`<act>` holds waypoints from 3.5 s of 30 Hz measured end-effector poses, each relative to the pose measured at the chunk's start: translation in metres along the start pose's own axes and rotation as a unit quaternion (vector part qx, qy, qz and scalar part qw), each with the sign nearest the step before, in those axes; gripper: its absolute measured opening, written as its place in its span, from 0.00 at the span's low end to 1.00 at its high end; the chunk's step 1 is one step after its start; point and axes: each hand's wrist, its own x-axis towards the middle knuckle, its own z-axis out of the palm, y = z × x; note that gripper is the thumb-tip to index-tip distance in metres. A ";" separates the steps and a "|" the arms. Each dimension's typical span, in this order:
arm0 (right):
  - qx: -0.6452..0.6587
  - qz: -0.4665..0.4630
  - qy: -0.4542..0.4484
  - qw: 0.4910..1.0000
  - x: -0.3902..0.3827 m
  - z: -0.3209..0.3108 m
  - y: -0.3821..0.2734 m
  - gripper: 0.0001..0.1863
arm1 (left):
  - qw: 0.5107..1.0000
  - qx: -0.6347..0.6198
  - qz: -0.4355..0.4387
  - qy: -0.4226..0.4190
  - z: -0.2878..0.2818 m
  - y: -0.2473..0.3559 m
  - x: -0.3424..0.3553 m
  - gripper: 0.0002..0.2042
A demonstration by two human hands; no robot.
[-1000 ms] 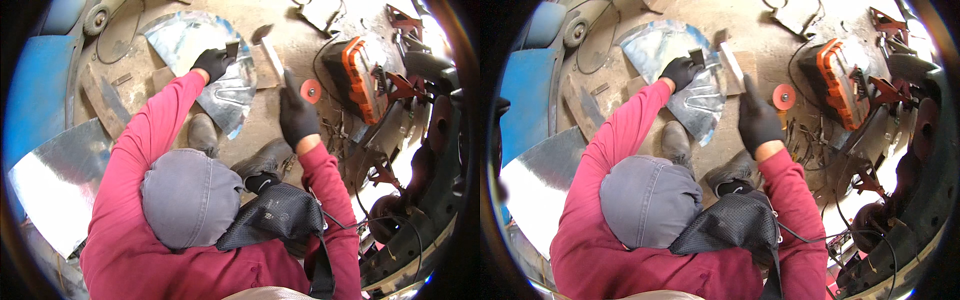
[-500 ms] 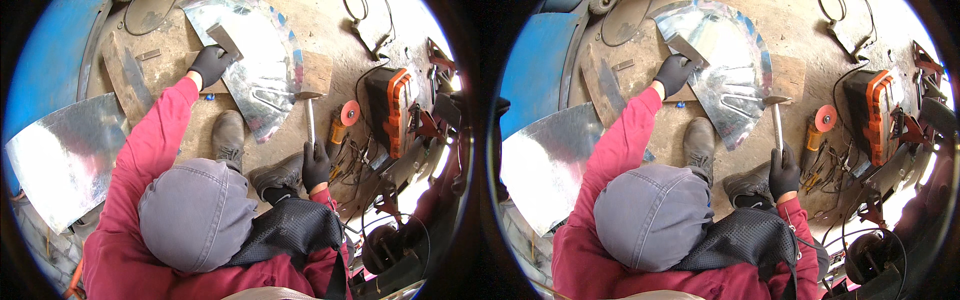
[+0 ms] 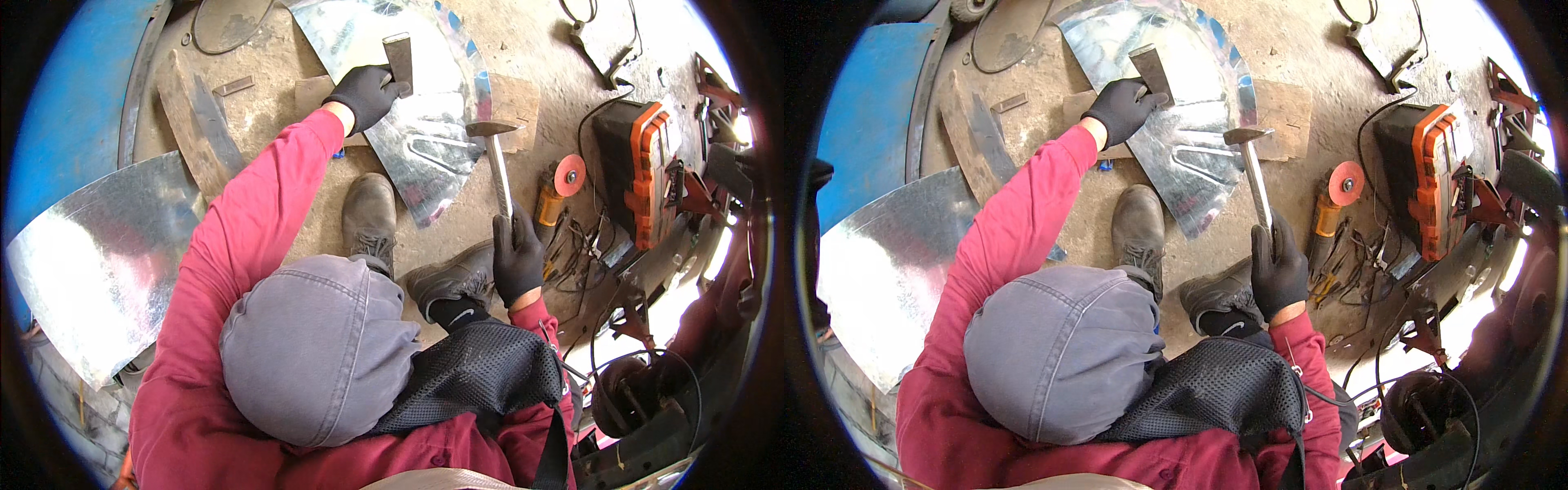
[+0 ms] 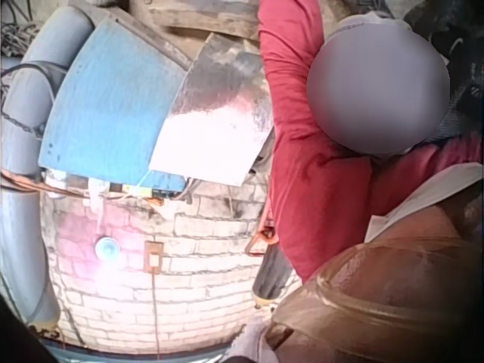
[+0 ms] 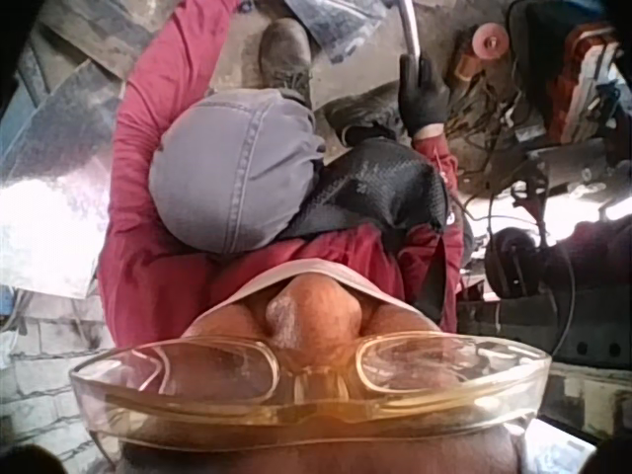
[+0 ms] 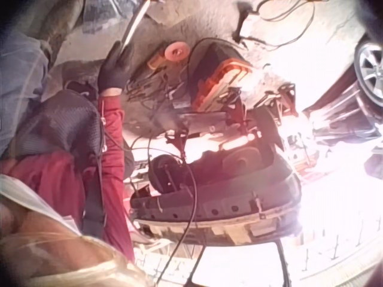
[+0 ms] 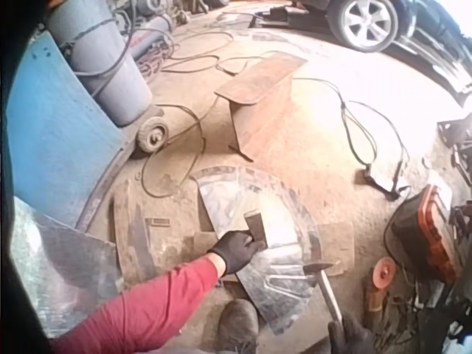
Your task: The person sits on the floor and uses a hammer and a metal file to shape a curved metal sheet. They repeatedly strike the metal with the hammer and file the edges, occasionally repositioning the sheet and the file.
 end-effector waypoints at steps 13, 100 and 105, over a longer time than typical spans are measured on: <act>0.012 -0.059 0.019 0.998 0.009 -0.018 -0.054 0.21 | 1.000 0.018 0.008 -0.004 0.005 0.006 -0.003 0.21; 0.046 -0.063 0.088 0.993 0.037 0.154 0.001 0.11 | 0.960 -0.146 -0.129 0.200 -0.026 -0.042 -0.085 0.17; -0.059 -0.028 0.243 0.968 0.115 0.080 0.026 0.19 | 0.951 -0.185 -0.142 0.202 0.015 -0.047 -0.133 0.15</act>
